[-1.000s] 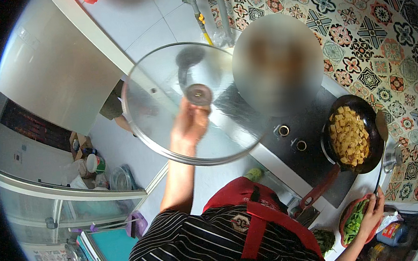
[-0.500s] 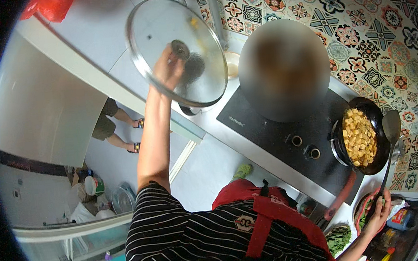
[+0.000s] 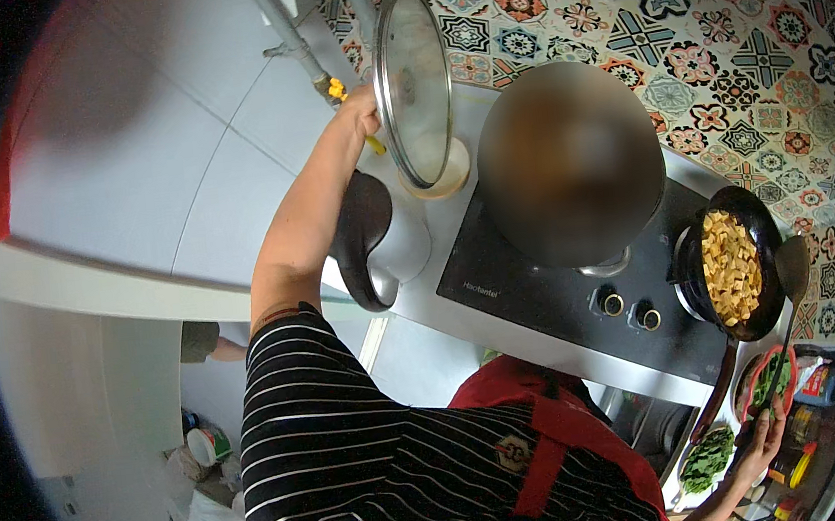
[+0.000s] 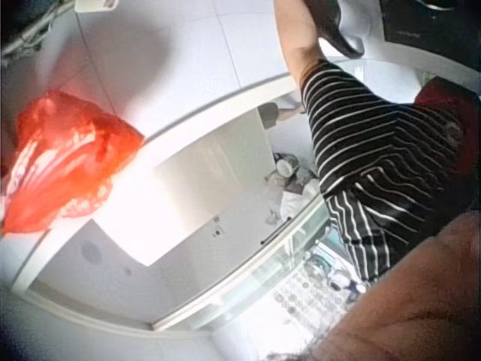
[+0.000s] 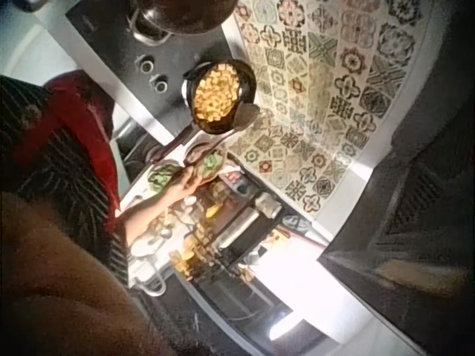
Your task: The person prepares a sauce by mixing ingredients in a small bowl, then adds chopped vegetables to a wok containing tofu and stirs the mixture.
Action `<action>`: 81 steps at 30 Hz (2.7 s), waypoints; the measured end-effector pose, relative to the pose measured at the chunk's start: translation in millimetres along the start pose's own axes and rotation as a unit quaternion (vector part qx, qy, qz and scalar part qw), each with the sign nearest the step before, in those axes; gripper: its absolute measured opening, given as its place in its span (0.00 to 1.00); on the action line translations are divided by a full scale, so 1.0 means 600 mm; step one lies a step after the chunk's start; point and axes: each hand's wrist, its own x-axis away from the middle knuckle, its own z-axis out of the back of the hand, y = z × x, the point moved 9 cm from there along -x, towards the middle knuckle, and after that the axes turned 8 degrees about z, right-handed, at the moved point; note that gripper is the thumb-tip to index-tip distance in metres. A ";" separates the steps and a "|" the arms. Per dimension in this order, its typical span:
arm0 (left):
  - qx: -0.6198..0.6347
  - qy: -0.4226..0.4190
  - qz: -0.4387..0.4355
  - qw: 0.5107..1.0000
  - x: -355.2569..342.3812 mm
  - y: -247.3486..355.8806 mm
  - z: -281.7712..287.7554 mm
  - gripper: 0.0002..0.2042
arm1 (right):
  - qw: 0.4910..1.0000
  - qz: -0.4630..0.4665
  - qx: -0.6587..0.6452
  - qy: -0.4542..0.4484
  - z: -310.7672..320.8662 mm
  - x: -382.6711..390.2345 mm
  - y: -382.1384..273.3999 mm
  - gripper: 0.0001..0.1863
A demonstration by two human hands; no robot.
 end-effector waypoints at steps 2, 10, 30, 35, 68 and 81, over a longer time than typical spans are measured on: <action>-0.043 0.025 0.011 0.999 -0.011 0.005 0.008 0.05 | 1.000 -0.006 0.011 0.014 0.005 0.007 0.003 0.18; -0.098 0.034 -0.003 0.995 -0.102 0.030 0.085 0.09 | 0.997 -0.049 0.059 0.008 -0.010 0.010 0.002 0.18; 0.181 -0.001 -0.048 0.982 -0.079 0.007 -0.027 0.06 | 0.997 -0.023 0.070 -0.011 -0.068 0.005 -0.009 0.17; 0.136 -0.013 0.053 0.989 -0.111 -0.041 0.000 0.03 | 0.998 0.010 0.061 0.016 -0.056 0.011 0.006 0.16; 0.115 0.112 0.091 0.983 0.051 -0.012 0.030 0.27 | 0.990 -0.062 0.100 0.077 -0.053 0.002 0.033 0.17; -0.292 0.292 -0.368 0.833 0.277 0.119 -0.106 0.25 | 0.966 0.024 0.258 -0.013 -0.043 -0.049 0.059 0.17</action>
